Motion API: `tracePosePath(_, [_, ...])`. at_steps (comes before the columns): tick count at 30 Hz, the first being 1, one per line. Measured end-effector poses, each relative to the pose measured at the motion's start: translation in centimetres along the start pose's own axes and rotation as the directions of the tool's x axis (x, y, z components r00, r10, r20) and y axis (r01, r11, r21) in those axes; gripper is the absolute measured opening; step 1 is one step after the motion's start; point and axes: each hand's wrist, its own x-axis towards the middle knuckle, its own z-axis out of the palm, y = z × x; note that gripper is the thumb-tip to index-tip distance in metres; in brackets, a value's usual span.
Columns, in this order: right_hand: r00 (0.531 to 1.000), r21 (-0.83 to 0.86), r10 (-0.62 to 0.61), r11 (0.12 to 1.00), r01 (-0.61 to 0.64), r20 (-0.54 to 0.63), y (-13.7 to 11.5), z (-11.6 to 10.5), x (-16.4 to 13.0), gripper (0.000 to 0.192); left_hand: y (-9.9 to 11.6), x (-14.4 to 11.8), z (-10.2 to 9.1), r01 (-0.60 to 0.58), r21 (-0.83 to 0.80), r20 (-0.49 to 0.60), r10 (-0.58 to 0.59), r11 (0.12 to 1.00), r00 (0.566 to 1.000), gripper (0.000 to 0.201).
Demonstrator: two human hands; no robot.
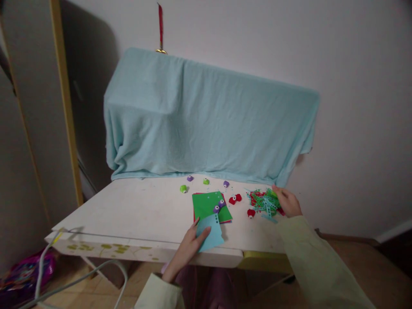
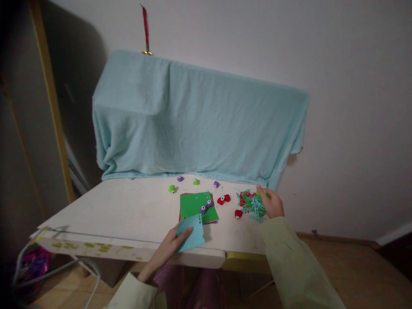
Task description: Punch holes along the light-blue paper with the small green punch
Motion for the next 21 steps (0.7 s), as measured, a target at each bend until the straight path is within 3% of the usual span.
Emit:
tracePosePath(4, [0.975,0.252,0.093,0.957,-0.144,0.201,-0.6,2.6,-3.4,0.045,0.0,0.0,0.0,0.024,-0.009,-0.004,-0.024,1.0,1.0,0.05])
tracePosePath(8, [0.907,0.392,-0.033,0.908,-0.148,0.421,-0.8,7.6,-10.2,0.036,0.1,0.0,0.0,0.023,-0.015,0.008,-0.023,1.0,1.0,0.05])
tracePosePath(11, [0.868,0.463,-0.037,0.857,-0.228,0.495,-0.6,11.0,-14.2,0.034,0.3,0.0,-0.1,0.017,-0.014,0.027,-0.017,1.0,0.999,0.049])
tracePosePath(17, [0.798,0.511,0.001,0.767,-0.388,0.603,0.7,13.8,-16.1,0.034,0.2,0.1,0.1,0.024,-0.017,0.03,-0.023,1.0,0.999,0.049])
tracePosePath(21, [0.822,0.548,0.023,0.735,-0.4,0.569,1.2,13.8,-16.3,0.031,-0.3,0.1,0.2,0.03,-0.003,0.01,-0.03,1.0,0.999,0.047])
